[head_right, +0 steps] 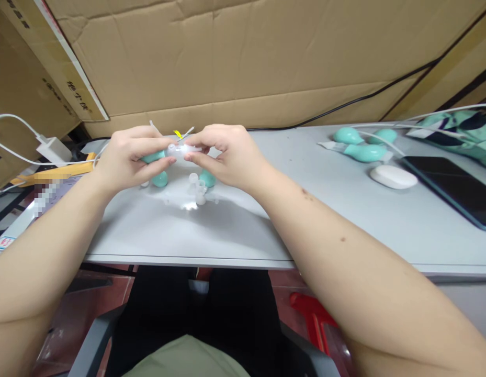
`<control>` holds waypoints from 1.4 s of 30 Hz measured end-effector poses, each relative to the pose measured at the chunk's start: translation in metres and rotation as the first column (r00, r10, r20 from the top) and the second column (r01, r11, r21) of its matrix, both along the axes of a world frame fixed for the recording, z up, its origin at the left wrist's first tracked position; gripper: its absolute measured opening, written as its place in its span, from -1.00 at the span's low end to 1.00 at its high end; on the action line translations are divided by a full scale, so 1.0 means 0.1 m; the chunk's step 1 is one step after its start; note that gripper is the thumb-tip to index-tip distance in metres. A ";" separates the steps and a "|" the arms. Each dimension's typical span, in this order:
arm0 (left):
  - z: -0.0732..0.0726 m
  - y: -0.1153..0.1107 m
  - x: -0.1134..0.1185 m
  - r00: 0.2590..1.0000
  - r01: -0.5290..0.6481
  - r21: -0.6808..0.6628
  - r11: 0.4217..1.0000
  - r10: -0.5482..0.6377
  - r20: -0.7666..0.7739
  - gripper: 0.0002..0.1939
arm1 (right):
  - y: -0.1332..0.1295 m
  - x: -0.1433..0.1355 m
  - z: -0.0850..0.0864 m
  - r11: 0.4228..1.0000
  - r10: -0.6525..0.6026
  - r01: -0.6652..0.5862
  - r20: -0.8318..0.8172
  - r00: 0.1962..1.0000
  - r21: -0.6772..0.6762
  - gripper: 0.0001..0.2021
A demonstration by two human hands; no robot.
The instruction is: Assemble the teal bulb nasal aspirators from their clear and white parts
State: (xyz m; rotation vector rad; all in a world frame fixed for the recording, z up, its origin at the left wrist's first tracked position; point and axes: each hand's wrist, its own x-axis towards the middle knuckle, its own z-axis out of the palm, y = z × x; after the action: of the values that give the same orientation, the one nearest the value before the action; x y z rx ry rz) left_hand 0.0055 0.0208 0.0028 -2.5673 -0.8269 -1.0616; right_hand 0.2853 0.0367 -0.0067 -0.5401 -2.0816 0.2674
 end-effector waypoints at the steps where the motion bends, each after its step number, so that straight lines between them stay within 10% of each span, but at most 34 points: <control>1: 0.00 0.00 0.00 1.000 -0.004 0.001 1.000 0.004 -0.004 -0.69 | 0.00 0.00 0.00 1.000 -0.003 0.003 0.008 1.000 -0.006 -0.88; 11: -0.01 0.00 0.00 1.000 0.011 0.047 0.999 -0.010 -0.011 -0.70 | -0.01 -0.01 0.00 0.999 0.014 -0.013 0.027 1.000 -0.039 -0.77; 19: 0.02 -0.02 -0.01 1.000 -0.011 -0.004 1.000 0.011 -0.008 -0.69 | 0.09 0.04 -0.01 0.981 -0.068 0.052 0.083 0.994 0.187 -0.67; 42: -0.03 0.08 -0.02 0.993 0.020 0.249 0.968 0.010 -0.117 -0.68 | -0.06 -0.02 0.00 0.999 0.019 -0.021 0.054 0.998 0.038 -0.71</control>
State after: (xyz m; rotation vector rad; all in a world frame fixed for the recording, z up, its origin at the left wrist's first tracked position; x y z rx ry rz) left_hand 0.0036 0.0284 0.0002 -2.3939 -0.6149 -0.9390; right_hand 0.2838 0.0306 -0.0062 -0.5082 -2.1404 0.2265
